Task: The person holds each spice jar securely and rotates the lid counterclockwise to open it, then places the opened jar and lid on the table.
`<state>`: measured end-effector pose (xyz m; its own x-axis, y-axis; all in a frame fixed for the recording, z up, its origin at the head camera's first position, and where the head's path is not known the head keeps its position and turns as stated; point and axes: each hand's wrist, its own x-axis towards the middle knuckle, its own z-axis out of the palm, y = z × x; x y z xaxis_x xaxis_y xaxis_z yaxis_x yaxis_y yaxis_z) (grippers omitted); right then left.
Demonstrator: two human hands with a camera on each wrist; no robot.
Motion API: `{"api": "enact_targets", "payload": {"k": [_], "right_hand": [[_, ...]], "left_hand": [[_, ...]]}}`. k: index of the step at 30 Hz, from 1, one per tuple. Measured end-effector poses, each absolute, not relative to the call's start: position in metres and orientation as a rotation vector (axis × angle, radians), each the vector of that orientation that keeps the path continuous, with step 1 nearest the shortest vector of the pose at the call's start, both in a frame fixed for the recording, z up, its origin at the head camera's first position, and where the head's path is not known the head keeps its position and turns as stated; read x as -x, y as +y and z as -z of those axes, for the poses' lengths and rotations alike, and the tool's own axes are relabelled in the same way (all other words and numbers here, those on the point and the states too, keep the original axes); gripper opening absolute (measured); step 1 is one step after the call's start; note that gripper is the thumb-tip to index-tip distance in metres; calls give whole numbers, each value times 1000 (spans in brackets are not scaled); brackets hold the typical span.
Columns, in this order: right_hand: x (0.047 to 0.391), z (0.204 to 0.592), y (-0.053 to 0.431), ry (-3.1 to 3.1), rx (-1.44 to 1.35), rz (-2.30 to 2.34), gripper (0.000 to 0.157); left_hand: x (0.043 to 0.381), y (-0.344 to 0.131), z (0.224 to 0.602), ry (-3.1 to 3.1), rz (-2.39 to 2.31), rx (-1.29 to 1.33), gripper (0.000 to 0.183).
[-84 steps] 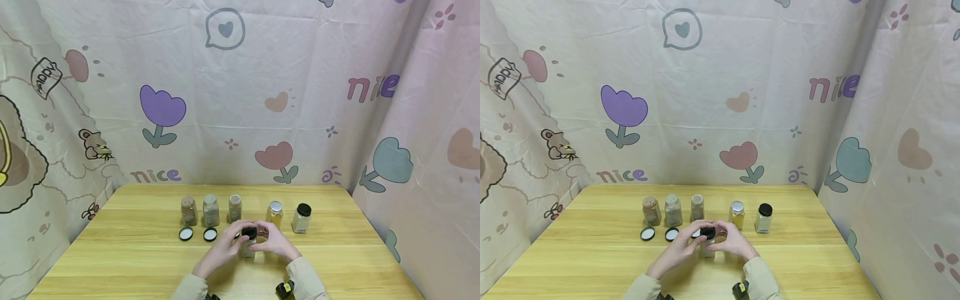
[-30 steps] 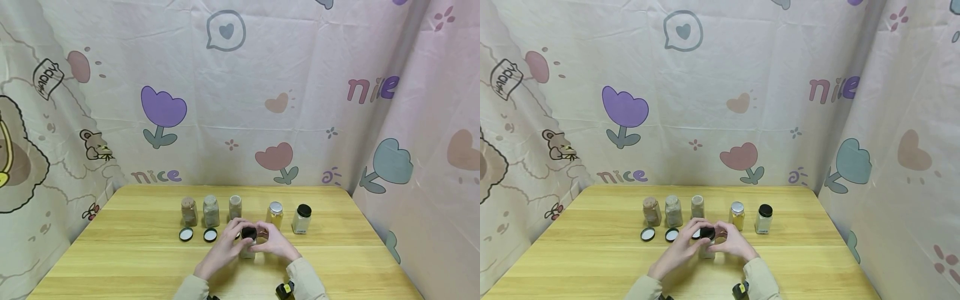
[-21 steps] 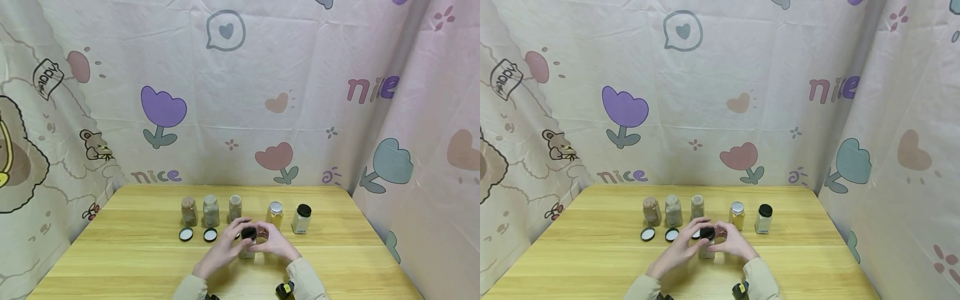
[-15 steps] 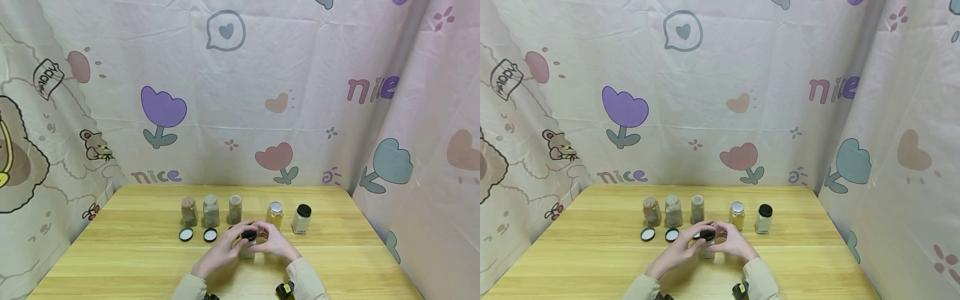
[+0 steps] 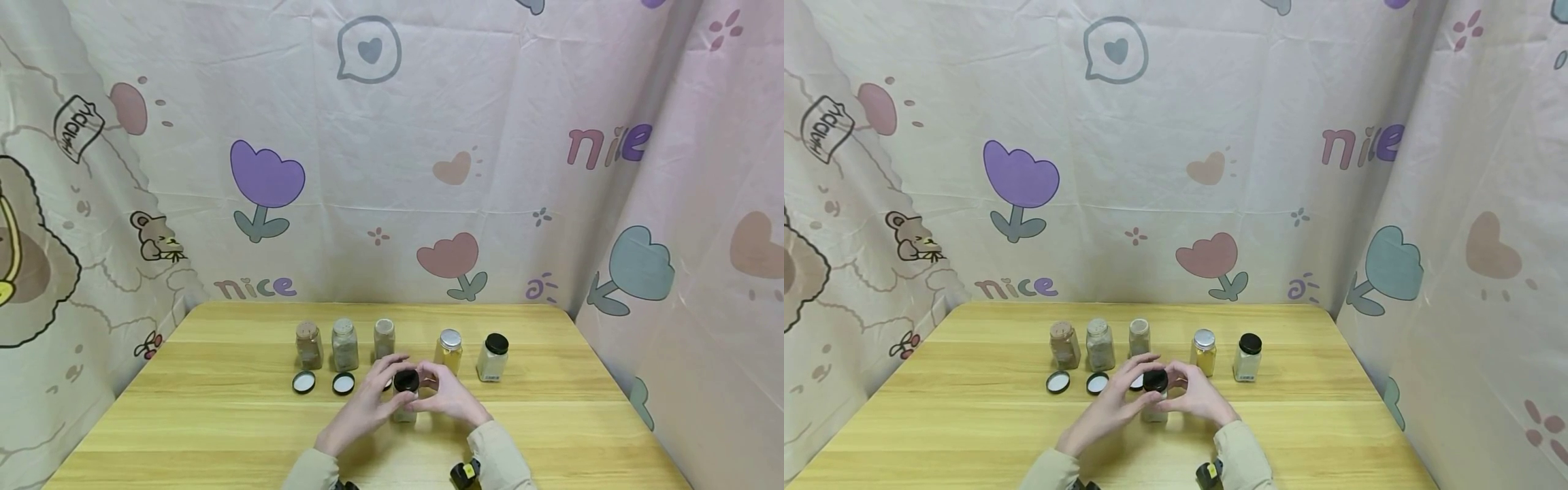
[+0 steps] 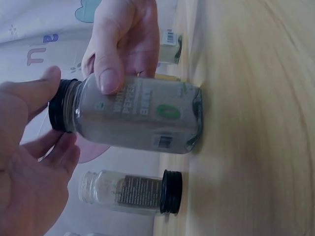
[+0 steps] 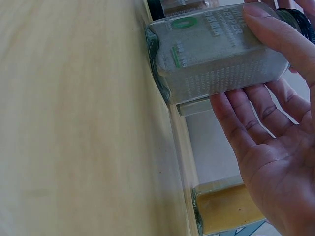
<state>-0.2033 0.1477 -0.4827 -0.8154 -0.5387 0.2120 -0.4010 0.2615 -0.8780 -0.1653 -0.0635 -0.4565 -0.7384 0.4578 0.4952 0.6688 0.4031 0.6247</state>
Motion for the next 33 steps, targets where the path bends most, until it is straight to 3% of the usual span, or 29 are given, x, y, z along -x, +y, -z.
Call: {"api": "enact_targets", "payload": {"k": [9,16,33], "right_hand": [[204,485,149,2369,912,1620,42],[204,485,149,2370,893,1622,44],[203,483,148,2390,892,1601,42]], "left_hand": [[167,-68,456,-2385,1239,1175,41],[165,-59,461,-2340,1189,1022,33],[163,-50,463,-2350,1283,783,45]]}}
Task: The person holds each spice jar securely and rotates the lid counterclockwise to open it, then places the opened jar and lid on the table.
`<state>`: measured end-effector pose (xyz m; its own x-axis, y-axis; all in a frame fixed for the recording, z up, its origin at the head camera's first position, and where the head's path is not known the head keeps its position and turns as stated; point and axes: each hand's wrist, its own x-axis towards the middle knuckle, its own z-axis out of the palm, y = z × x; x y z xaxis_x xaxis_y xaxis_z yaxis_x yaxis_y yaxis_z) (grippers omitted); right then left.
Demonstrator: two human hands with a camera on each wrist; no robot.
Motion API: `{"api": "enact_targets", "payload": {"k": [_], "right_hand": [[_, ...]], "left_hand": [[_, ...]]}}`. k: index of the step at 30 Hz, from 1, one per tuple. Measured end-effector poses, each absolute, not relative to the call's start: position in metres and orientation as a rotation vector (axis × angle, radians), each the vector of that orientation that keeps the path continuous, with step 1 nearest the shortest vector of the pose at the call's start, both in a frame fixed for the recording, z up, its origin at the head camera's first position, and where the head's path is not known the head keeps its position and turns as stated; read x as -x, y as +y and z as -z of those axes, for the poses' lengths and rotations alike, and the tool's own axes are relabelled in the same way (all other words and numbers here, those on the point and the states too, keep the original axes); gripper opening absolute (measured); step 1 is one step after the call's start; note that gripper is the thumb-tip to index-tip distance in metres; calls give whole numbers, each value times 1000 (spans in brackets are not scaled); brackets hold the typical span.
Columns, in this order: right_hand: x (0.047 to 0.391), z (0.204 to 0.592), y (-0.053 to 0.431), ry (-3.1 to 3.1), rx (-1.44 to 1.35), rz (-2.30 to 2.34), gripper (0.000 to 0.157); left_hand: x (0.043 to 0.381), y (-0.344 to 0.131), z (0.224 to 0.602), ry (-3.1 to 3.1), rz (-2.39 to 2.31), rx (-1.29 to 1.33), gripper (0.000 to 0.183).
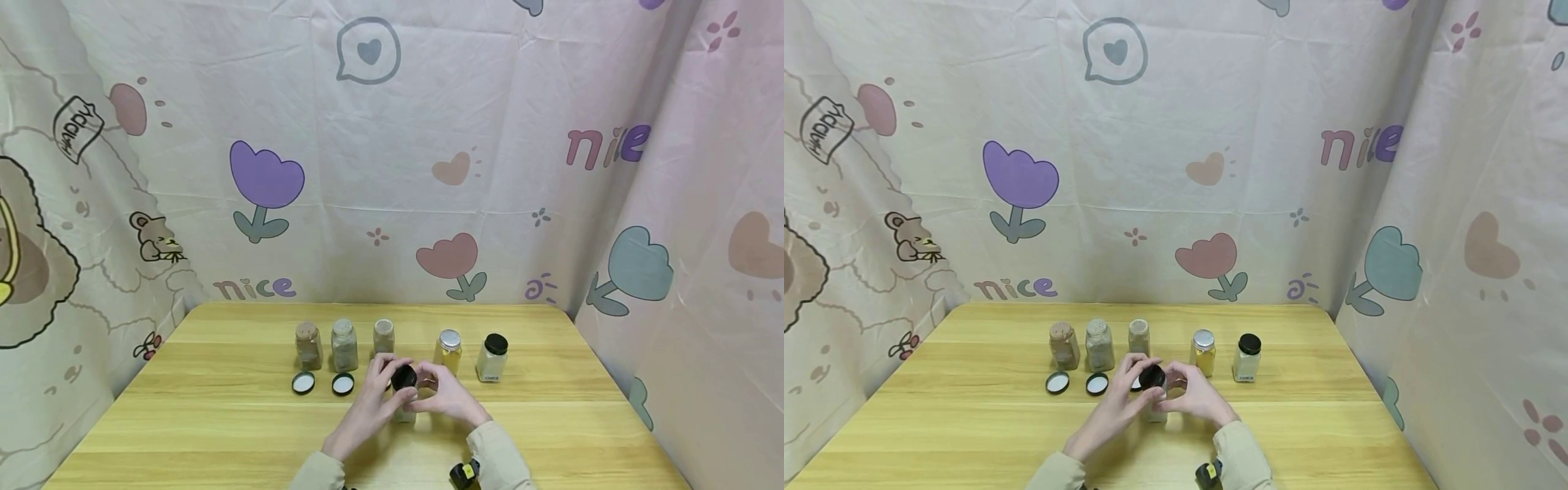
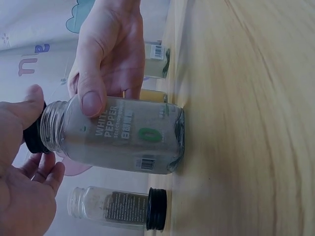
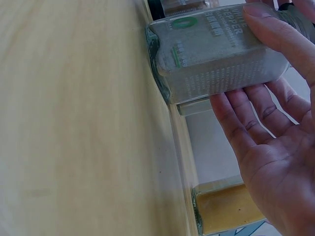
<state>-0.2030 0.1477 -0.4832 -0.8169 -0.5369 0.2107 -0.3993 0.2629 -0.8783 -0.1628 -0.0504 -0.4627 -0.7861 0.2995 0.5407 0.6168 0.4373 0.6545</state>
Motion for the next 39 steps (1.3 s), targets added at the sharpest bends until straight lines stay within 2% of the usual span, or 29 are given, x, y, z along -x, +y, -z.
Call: {"api": "enact_targets", "payload": {"k": [5,15,39], "right_hand": [[204,484,148,2395,893,1593,42],[204,484,150,2353,888,1600,45],[205,479,159,2311,842,1595,51]], "left_hand": [[163,-51,462,-2324,1312,775,49],[167,-54,462,-2279,1347,783,38],[170,-60,458,-2151,1495,633,51]]}}
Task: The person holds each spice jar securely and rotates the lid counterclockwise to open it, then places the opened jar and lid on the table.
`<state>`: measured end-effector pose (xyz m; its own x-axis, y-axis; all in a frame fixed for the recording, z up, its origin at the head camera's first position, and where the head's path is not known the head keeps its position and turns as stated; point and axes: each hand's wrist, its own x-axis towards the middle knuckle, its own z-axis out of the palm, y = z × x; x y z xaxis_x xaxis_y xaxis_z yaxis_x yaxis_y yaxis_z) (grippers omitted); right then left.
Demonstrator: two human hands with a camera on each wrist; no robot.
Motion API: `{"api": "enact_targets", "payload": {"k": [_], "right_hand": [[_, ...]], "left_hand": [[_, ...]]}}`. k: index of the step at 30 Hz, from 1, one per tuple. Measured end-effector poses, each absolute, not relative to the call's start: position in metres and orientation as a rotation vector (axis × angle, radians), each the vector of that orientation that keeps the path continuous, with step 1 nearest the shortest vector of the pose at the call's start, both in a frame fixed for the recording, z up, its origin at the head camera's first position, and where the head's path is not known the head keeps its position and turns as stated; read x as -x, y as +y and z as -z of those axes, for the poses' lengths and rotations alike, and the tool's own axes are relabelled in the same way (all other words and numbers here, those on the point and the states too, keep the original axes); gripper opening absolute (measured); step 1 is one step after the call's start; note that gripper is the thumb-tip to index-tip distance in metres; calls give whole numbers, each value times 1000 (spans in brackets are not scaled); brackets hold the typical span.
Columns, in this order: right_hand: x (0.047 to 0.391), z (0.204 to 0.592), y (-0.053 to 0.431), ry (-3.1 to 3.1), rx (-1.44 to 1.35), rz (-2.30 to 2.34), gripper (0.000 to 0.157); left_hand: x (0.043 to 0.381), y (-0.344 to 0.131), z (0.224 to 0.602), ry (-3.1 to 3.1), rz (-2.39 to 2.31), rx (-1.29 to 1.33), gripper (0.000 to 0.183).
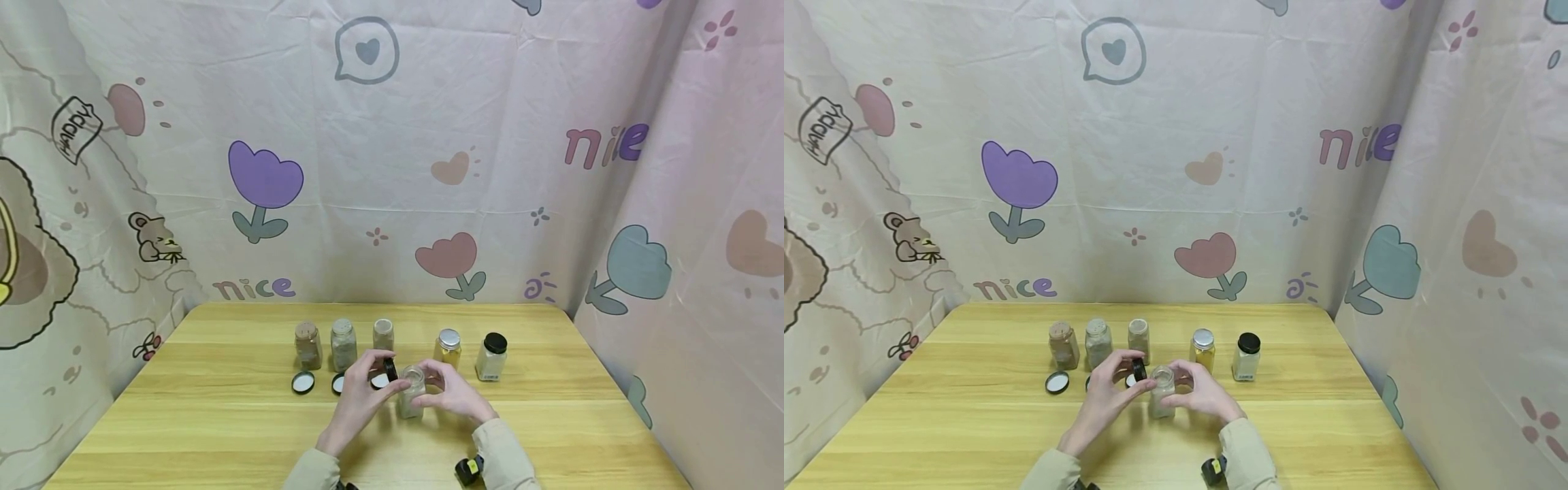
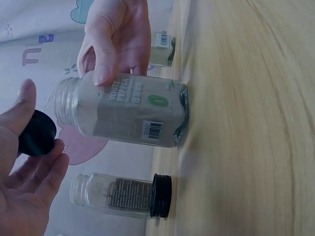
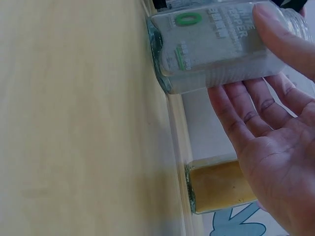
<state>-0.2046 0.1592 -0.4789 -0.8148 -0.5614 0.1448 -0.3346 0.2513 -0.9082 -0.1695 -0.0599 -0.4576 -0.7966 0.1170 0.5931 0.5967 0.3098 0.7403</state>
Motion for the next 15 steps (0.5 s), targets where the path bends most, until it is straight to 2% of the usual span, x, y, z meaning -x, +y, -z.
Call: {"api": "enact_targets", "payload": {"k": [5,15], "right_hand": [[205,480,160,2329,816,1590,54],[207,479,158,2466,762,1599,59]], "left_hand": [[169,-60,458,-2170,1596,559,56],[170,-64,460,-2399,1464,411,64]]}}
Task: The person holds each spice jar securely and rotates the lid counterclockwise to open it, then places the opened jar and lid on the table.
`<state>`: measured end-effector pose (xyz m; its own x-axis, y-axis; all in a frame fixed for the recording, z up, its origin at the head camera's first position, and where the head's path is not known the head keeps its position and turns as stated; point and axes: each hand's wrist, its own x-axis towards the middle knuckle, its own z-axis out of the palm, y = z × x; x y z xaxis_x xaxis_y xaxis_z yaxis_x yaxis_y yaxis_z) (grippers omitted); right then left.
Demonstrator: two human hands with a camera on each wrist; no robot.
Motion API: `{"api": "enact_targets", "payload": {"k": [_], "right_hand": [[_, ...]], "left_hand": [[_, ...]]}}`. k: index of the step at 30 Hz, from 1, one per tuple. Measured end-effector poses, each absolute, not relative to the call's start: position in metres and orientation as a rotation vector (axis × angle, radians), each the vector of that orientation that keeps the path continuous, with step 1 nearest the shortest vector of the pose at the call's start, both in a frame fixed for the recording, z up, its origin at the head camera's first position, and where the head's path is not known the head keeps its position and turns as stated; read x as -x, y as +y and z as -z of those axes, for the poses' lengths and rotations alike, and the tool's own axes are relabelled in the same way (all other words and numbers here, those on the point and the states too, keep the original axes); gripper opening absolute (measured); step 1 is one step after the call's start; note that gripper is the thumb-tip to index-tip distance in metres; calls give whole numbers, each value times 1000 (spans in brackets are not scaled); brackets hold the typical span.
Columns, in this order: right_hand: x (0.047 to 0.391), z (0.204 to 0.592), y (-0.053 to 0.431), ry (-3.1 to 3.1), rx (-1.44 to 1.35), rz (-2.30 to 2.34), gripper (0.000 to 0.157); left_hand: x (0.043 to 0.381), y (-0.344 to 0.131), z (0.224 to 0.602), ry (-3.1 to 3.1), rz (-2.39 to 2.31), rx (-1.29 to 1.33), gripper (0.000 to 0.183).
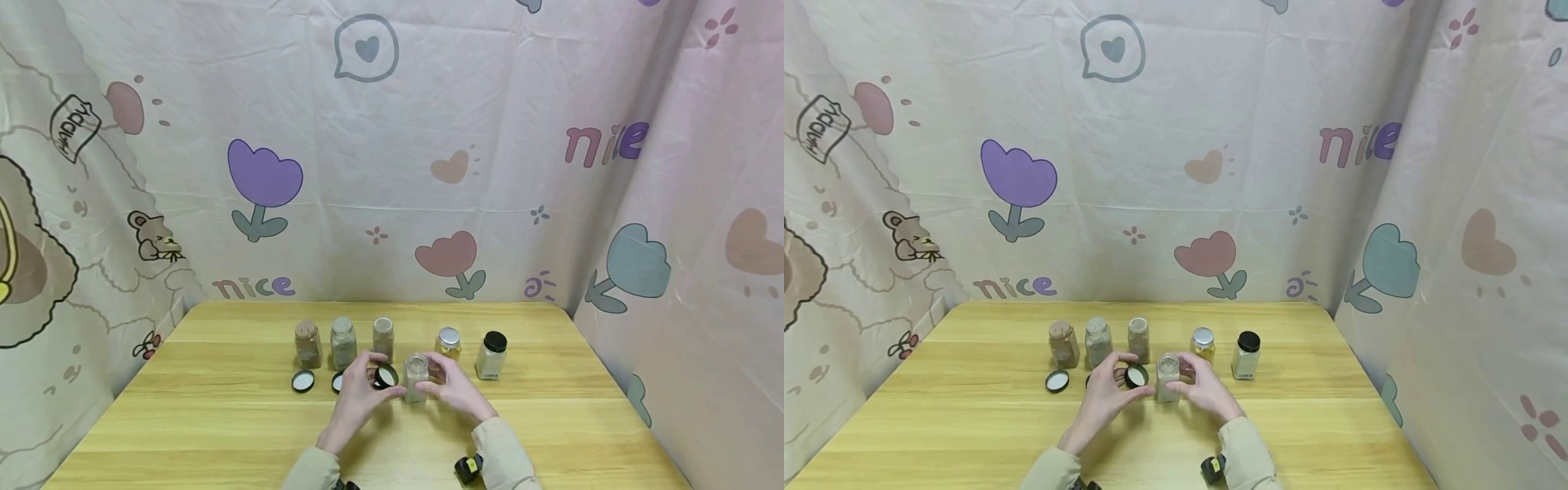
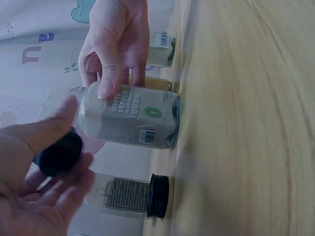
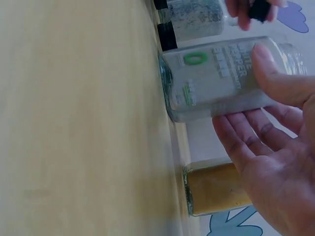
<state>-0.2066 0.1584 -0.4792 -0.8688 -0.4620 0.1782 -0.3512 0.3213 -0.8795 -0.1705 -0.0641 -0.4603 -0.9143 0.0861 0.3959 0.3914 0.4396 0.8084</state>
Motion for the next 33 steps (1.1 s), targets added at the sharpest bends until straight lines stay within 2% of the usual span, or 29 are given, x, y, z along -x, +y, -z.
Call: {"api": "enact_targets", "payload": {"k": [16,25,33], "right_hand": [[211,470,130,2810,636,1553,50],[215,468,119,2921,423,1408,65],[221,468,109,3028,296,1329,67]], "left_hand": [[172,-63,469,-2584,1227,449,56],[167,-61,475,-2610,1261,479,51],[168,-61,478,-2626,1275,476,50]]}}
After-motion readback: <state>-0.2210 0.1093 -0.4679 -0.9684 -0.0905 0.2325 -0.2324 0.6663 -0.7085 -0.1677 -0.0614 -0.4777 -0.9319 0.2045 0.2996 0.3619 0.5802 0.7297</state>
